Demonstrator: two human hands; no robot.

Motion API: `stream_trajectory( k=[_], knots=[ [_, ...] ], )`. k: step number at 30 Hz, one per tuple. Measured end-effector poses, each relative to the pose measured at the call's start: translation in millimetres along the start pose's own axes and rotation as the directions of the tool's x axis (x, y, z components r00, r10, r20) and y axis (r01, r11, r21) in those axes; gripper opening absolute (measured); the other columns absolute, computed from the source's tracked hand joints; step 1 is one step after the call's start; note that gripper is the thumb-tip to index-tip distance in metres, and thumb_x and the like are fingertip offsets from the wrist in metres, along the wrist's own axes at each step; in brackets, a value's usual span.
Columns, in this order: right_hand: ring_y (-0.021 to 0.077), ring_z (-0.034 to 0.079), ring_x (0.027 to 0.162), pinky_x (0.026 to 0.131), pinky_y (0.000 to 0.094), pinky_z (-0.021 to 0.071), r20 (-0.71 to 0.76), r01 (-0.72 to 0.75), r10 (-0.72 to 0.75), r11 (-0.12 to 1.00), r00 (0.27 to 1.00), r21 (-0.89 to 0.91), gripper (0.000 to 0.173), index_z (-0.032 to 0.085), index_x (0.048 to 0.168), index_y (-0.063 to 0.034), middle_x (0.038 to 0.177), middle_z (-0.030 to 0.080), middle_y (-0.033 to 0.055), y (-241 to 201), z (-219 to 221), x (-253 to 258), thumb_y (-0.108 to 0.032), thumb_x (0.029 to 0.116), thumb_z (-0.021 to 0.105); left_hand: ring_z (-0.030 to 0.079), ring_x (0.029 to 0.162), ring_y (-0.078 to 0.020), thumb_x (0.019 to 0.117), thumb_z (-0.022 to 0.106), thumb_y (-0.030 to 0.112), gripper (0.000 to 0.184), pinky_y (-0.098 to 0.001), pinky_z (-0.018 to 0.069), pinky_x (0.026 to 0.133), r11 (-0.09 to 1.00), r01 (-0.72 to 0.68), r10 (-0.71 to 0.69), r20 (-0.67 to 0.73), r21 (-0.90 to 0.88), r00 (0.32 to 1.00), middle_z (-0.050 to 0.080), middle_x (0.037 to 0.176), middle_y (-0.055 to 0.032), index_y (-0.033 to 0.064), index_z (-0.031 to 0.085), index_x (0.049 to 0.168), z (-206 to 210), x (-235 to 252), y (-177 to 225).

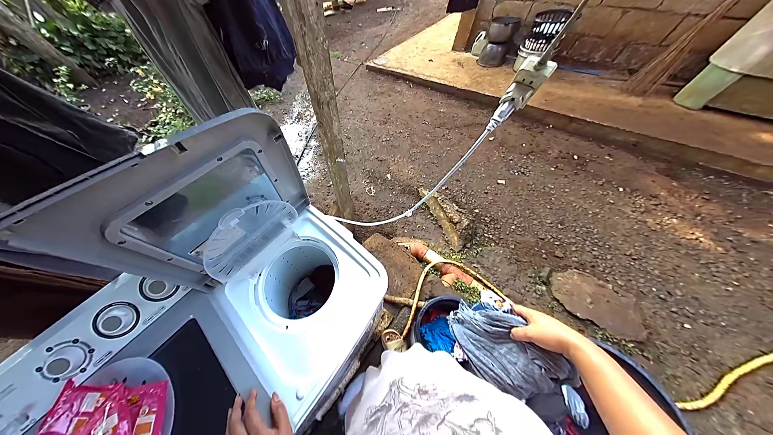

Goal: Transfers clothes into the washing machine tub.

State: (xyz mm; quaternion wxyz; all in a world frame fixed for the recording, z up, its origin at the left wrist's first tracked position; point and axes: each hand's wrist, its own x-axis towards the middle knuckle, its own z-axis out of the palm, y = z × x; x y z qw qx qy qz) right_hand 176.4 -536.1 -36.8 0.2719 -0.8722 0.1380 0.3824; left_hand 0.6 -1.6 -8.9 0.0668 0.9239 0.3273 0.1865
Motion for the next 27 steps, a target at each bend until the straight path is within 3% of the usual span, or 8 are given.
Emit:
stream_trajectory(
  k=[12,27],
  knots=[
    [0.0425,0.059,0.123,0.104,0.0655,0.0414,0.111,-0.079,0.080,0.997,0.991,-0.016,0.045,0.060,0.131,-0.0025,0.125,0.064,0.0274,7.5,24.7,12.8,-0.021,0.0925,0.074,0.049,0.136,-0.0497,0.1007,0.049,0.041,0.054,-0.0657,0.0345,0.108,0.999,-0.019,0.018,0.045,0.029,0.999,0.053,0.146,-0.0297,-0.0011,0.064,0.131,-2.3,-1.0,0.6],
    [0.0436,0.054,0.132,0.108,0.0659,0.0387,0.167,-0.167,0.181,0.981,0.969,-0.094,0.056,0.053,0.141,-0.0010,0.136,0.059,0.0288,26.2,58.8,55.2,-0.025,0.0938,0.073,0.049,0.136,-0.0490,0.1017,0.049,0.037,0.052,-0.0651,0.0330,0.109,0.999,-0.018,0.013,0.081,0.051,0.997,0.052,0.147,-0.0299,-0.0026,0.062,0.133,-5.9,3.6,8.8]
  ],
)
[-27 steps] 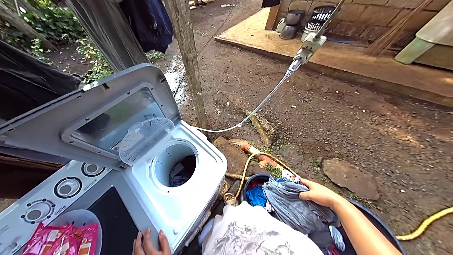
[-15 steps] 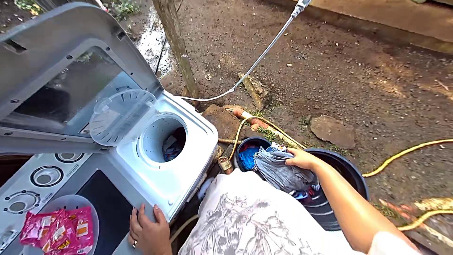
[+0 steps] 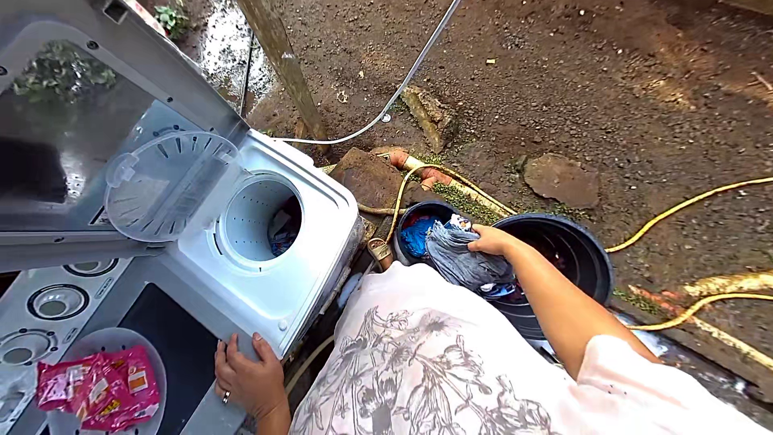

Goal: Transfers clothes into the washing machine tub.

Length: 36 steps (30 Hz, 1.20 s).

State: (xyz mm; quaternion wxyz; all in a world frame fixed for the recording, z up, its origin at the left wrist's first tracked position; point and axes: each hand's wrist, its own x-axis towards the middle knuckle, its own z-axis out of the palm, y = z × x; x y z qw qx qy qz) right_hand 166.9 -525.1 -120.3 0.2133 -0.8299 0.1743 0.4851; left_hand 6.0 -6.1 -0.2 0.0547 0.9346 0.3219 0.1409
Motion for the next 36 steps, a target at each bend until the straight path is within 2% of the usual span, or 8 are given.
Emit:
stream_trajectory(
  k=[36],
  knots=[
    [0.0434,0.053,0.133,0.109,0.0646,0.0384,0.002,-0.014,0.014,1.000,1.000,0.012,0.057,0.052,0.141,0.0001,0.137,0.058,0.0291,-4.3,-2.9,10.2,-0.024,0.0946,0.073,0.047,0.137,-0.0508,0.1012,0.049,0.036,0.052,-0.0670,0.0317,0.109,1.000,0.024,-0.024,0.004,-0.018,1.000,0.051,0.146,-0.0315,-0.0041,0.061,0.133,1.3,1.7,1.9]
  ],
)
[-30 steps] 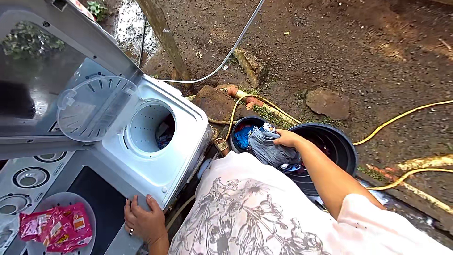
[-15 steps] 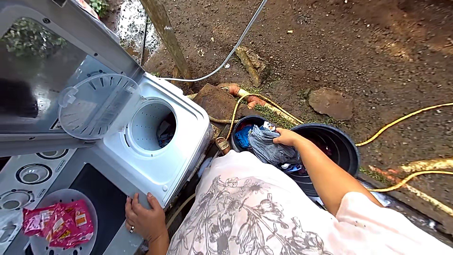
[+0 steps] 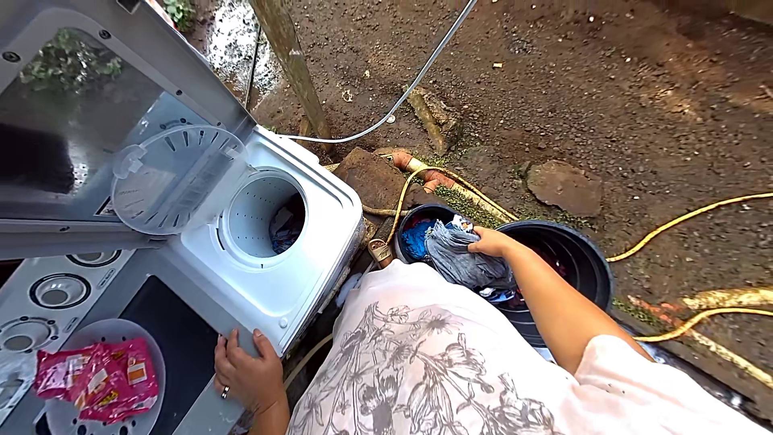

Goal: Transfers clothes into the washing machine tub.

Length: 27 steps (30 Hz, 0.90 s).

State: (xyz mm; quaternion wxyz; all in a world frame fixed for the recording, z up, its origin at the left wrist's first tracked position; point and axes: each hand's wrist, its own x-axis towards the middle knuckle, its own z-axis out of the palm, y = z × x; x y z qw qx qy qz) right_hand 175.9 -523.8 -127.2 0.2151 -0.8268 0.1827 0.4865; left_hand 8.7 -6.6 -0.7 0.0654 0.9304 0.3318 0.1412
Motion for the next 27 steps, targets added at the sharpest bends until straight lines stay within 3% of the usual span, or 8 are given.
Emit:
stream_trajectory(
  k=[13,18,23,27],
  knots=[
    [0.0429,0.053,0.134,0.111,0.0645,0.0379,-0.013,-0.009,0.009,1.000,1.000,0.009,0.059,0.052,0.144,-0.0017,0.138,0.058,0.0287,1.6,5.1,1.6,-0.025,0.0937,0.074,0.049,0.136,-0.0498,0.1012,0.050,0.035,0.051,-0.0671,0.0333,0.108,1.000,0.004,-0.005,-0.006,-0.004,1.000,0.052,0.147,-0.0303,-0.0024,0.062,0.133,-1.6,-0.8,0.0],
    [0.0436,0.043,0.142,0.115,0.0613,0.0353,-0.062,-0.020,0.021,1.000,0.998,0.016,0.058,0.054,0.143,-0.0015,0.149,0.047,0.0298,1.1,12.9,12.3,-0.032,0.0975,0.071,0.049,0.136,-0.0507,0.1013,0.049,0.036,0.052,-0.0673,0.0331,0.108,1.000,-0.009,0.009,-0.010,-0.001,1.000,0.052,0.146,-0.0314,-0.0036,0.062,0.132,-1.4,-1.7,0.0],
    [0.0402,0.053,0.135,0.114,0.0596,0.0377,-0.030,-0.008,0.010,0.997,1.000,0.081,0.043,0.055,0.144,-0.0033,0.141,0.058,0.0254,-3.6,8.4,12.9,-0.024,0.1063,0.056,0.049,0.137,-0.0482,0.1017,0.049,0.036,0.051,-0.0654,0.0324,0.110,1.000,0.002,-0.002,-0.002,0.019,1.000,0.052,0.147,-0.0296,-0.0030,0.061,0.133,-2.1,-2.2,1.0],
    [0.0377,0.054,0.135,0.114,0.0583,0.0371,-0.063,0.000,0.008,0.993,0.998,0.121,0.041,0.057,0.142,-0.0039,0.140,0.060,0.0229,-2.4,-1.1,13.0,-0.026,0.1073,0.054,0.049,0.138,-0.0469,0.1021,0.050,0.036,0.051,-0.0643,0.0325,0.110,1.000,0.012,-0.012,-0.002,0.017,1.000,0.052,0.147,-0.0283,-0.0015,0.061,0.134,-1.0,-2.0,-0.4]
  ],
)
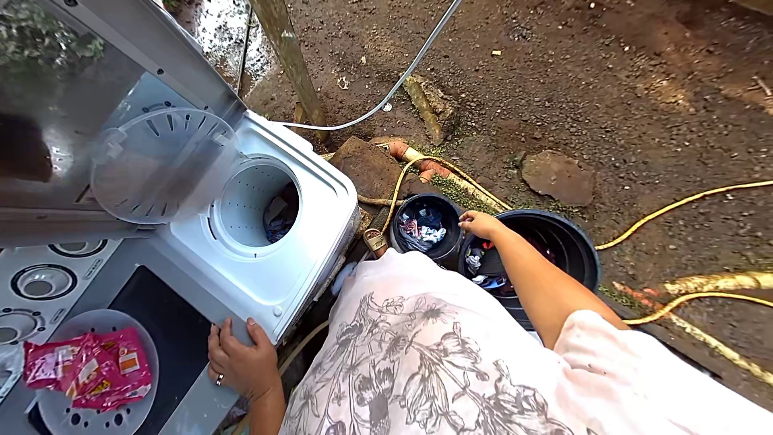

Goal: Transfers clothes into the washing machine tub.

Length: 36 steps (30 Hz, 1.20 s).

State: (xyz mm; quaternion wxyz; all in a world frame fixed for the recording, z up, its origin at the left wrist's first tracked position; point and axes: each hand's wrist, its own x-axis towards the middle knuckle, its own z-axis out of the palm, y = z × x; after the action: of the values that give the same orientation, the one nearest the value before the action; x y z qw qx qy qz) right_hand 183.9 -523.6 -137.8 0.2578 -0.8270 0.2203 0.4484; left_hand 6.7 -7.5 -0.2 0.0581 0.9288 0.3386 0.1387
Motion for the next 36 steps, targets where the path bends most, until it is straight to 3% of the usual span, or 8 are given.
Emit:
stream_trajectory(
  k=[6,10,14,18,23,27,31,36],
  knots=[
    [0.0385,0.056,0.132,0.112,0.0600,0.0387,0.032,0.073,-0.071,0.995,0.997,-0.073,0.041,0.057,0.141,-0.0040,0.138,0.061,0.0233,-24.5,-16.6,-14.9,-0.028,0.1073,0.055,0.050,0.136,-0.0479,0.1010,0.050,0.038,0.052,-0.0638,0.0331,0.110,1.000,-0.017,0.017,-0.016,0.006,1.000,0.053,0.145,-0.0292,-0.0018,0.062,0.132,3.7,1.7,-3.8],
    [0.0354,0.064,0.118,0.105,0.0550,0.0459,0.214,0.302,-0.276,0.948,0.937,-0.099,0.039,0.058,0.138,-0.0020,0.132,0.064,0.0230,-129.0,-39.6,-74.4,-0.027,0.1074,0.056,0.055,0.131,-0.0494,0.1004,0.051,0.039,0.052,-0.0633,0.0377,0.108,0.999,-0.045,0.046,-0.047,0.014,0.998,0.058,0.140,-0.0306,-0.0031,0.065,0.129,3.3,1.8,-7.7],
    [0.0106,0.068,0.091,0.088,0.0335,0.0564,0.408,0.736,-0.666,0.677,0.625,-0.022,0.030,0.068,0.121,-0.0051,0.107,0.073,0.0064,-256.3,-55.2,-150.8,-0.028,0.1052,0.058,0.058,0.128,-0.0474,0.0995,0.051,0.041,0.050,-0.0617,0.0407,0.106,0.999,-0.032,0.034,-0.083,0.026,0.996,0.062,0.136,-0.0283,0.0012,0.069,0.124,7.3,2.3,-10.3],
    [0.0210,0.070,0.095,0.088,0.0473,0.0563,0.478,0.946,-0.817,0.296,0.323,-0.134,0.023,0.071,0.117,-0.0059,0.105,0.073,0.0099,-390.1,-10.9,-162.8,-0.020,0.1041,0.059,0.060,0.127,-0.0443,0.0990,0.050,0.043,0.049,-0.0600,0.0414,0.107,1.000,-0.004,0.006,-0.096,0.021,0.995,0.064,0.134,-0.0258,0.0047,0.071,0.122,8.6,2.2,-9.0],
    [0.0408,0.062,0.121,0.104,0.0633,0.0439,0.717,0.889,-0.538,0.161,0.443,-0.428,0.034,0.066,0.125,0.0027,0.123,0.067,0.0251,-517.8,142.3,-63.7,-0.024,0.1064,0.055,0.058,0.130,-0.0378,0.0996,0.049,0.044,0.046,-0.0529,0.0389,0.110,0.999,0.012,-0.007,-0.127,0.042,0.992,0.066,0.134,-0.0213,0.0093,0.071,0.121,13.5,2.1,-12.6],
    [0.0477,0.058,0.126,0.103,0.0674,0.0440,0.666,0.727,-0.309,0.158,0.679,-0.668,0.059,0.064,0.122,0.0127,0.131,0.061,0.0341,-515.9,253.4,1.6,-0.041,0.0989,0.066,0.056,0.133,-0.0328,0.1015,0.047,0.047,0.046,-0.0481,0.0362,0.114,0.999,0.024,-0.018,-0.123,0.049,0.992,0.065,0.134,-0.0195,0.0129,0.068,0.122,14.9,1.1,-13.1],
    [0.0517,0.034,0.146,0.115,0.0648,0.0342,0.531,0.601,-0.286,0.446,0.798,-0.663,0.098,0.011,0.161,0.0062,0.160,0.025,0.0373,-472.4,312.1,40.5,-0.034,0.0941,0.071,0.053,0.136,-0.0258,0.1025,0.044,0.050,0.043,-0.0434,0.0343,0.115,0.998,0.037,-0.030,-0.134,0.054,0.991,0.064,0.135,-0.0138,0.0183,0.065,0.123,16.4,2.9,-15.0],
    [0.0506,0.045,0.139,0.109,0.0765,0.0308,0.489,0.626,-0.426,0.284,0.761,-0.727,0.071,0.052,0.147,-0.0038,0.146,0.052,0.0292,-474.9,307.3,66.5,-0.041,0.0905,0.075,0.053,0.136,-0.0238,0.1017,0.045,0.050,0.041,-0.0424,0.0331,0.116,0.998,0.054,-0.048,-0.134,0.043,0.990,0.065,0.135,-0.0106,0.0209,0.066,0.121,16.2,0.3,-14.9]
  ],
)
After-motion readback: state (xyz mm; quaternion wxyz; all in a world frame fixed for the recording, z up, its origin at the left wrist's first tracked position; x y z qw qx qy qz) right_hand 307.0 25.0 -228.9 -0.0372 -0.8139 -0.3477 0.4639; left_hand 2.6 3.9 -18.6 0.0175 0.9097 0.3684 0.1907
